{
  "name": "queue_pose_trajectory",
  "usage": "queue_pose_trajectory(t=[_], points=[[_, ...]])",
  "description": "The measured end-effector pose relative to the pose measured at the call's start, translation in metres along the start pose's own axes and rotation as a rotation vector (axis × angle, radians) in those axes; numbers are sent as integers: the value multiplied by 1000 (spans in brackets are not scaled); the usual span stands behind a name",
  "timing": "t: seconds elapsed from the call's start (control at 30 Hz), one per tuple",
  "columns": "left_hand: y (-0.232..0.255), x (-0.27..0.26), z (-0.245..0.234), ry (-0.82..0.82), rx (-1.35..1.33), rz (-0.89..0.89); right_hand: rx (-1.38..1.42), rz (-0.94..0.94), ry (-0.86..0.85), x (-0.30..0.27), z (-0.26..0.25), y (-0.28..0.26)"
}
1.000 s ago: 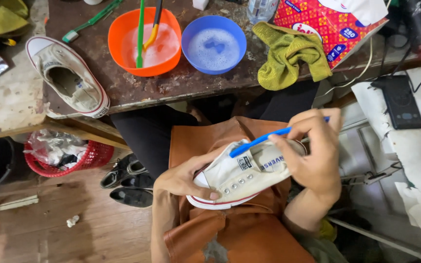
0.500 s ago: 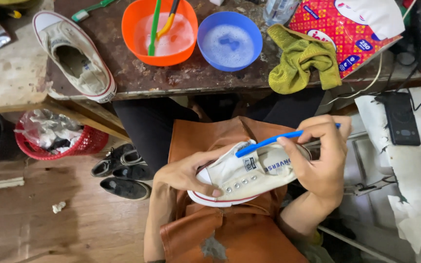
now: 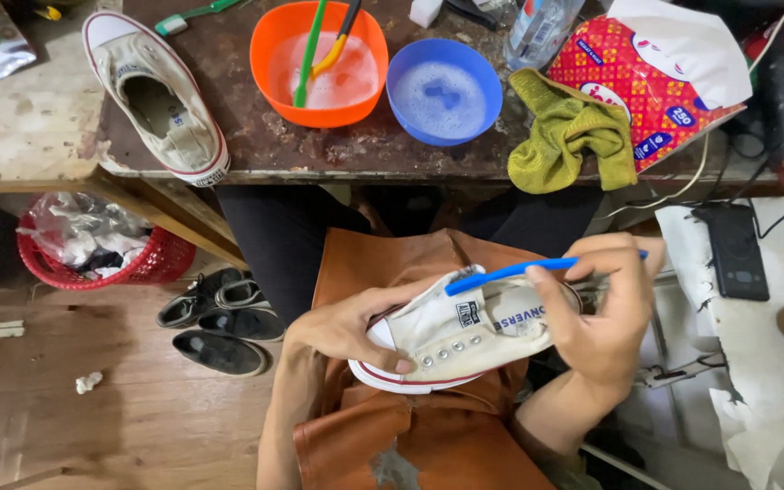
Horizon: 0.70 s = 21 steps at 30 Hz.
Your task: The person scrubs the upper and interior of a white canvas sneaker using a blue toothbrush dipped in soapy water, then wipes the shoe with a tissue. The other shoe remains on the table.
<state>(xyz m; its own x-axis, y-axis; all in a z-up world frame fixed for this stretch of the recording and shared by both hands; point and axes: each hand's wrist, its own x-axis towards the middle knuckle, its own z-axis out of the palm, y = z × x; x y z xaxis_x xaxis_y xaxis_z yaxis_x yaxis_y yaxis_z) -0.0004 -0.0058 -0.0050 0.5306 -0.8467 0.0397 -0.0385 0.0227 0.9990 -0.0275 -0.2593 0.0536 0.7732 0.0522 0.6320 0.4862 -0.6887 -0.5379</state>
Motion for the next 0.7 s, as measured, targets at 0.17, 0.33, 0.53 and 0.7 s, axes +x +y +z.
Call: queue_pose_trajectory(t=[0.17,0.33,0.53,0.7], points=[[-5,0,1,-20,-42,58,-3,-104,-115,1,3,-2],[-8,3,2,5,29,45,2,-97,-110,-1,7,1],[-27,4,5,58,-200,194,101,-115,-17,1,6,12],[-23,2,2,64,-214,220,98,-158,-27,2,10,7]])
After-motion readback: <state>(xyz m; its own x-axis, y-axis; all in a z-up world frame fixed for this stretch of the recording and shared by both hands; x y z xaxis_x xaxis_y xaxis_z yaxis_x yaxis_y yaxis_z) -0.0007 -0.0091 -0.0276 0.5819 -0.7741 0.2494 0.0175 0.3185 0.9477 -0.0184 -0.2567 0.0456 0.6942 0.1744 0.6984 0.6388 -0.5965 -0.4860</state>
